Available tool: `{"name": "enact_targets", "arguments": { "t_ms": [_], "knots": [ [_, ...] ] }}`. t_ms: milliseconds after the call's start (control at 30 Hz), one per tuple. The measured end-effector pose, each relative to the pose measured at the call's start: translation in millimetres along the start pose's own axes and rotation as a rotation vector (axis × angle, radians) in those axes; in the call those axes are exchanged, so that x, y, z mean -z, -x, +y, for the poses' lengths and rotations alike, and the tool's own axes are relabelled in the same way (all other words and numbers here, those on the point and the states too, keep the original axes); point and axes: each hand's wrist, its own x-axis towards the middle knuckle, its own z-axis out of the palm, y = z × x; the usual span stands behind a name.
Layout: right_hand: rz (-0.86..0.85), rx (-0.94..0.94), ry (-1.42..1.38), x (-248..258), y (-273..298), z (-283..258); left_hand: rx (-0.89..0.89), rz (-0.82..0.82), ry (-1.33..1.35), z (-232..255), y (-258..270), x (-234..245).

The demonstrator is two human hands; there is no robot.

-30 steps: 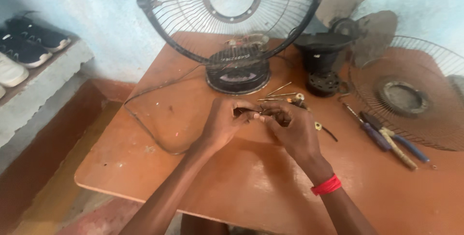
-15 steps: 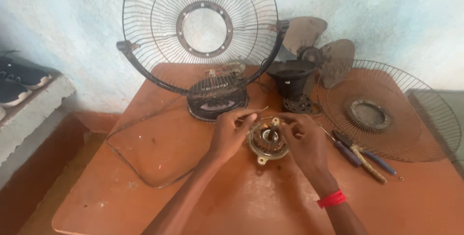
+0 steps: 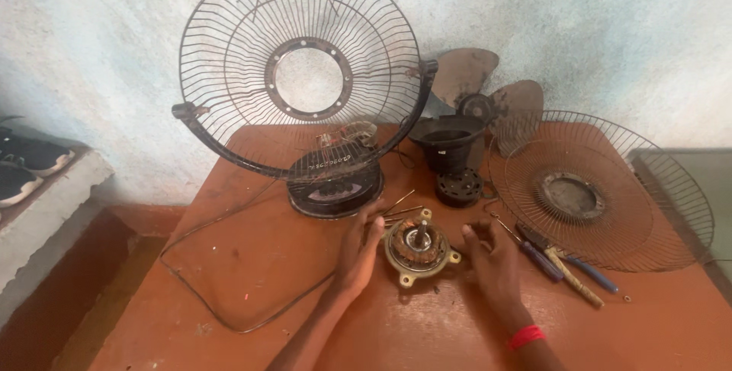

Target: The person removes the front grill and motor housing from a table fan, then detaches the fan blades and rear grill. They place the components on the table and begin reassembling the motor housing onto the fan frame.

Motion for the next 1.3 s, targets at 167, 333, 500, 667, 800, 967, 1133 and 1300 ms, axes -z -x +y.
{"name": "enact_targets", "arguments": {
  "t_ms": [167,333,500,667,800,967,1133,1300],
  "knots": [
    [0.023,0.173,-0.015,-4.7,8.2,14.5,-0.039,-0.018,0.200,-15.5,3.3,-7.5],
    [0.025,0.220,0.008,-4.9,11.4,15.2,0.013,0.047,0.179,-30.2,2.5,-7.4],
    [-0.001,0.143,0.022,-2.5,15.6,9.2,0.081,0.081,0.273,-34.3,2.8,-4.6],
    [-0.034,0.104,0.086,-1.7,13.3,7.7,0.115,0.083,0.318,-29.3,1.9,-4.8],
    [-0.015,0.131,0.072,-2.0,14.4,9.5,0.137,0.077,0.319,-20.2,3.2,-3.9],
    [-0.004,0.140,0.064,-3.7,13.7,7.1,0.118,0.029,0.259,-13.3,2.9,-0.3],
    [-0.012,0.065,0.057,-4.6,15.8,3.9,0.090,-0.013,0.222,-15.5,1.8,-0.9],
    [-0.008,0.057,0.059,-7.8,17.8,4.8,0.076,-0.054,0.373,-19.4,2.2,-4.2]
  ]
}}
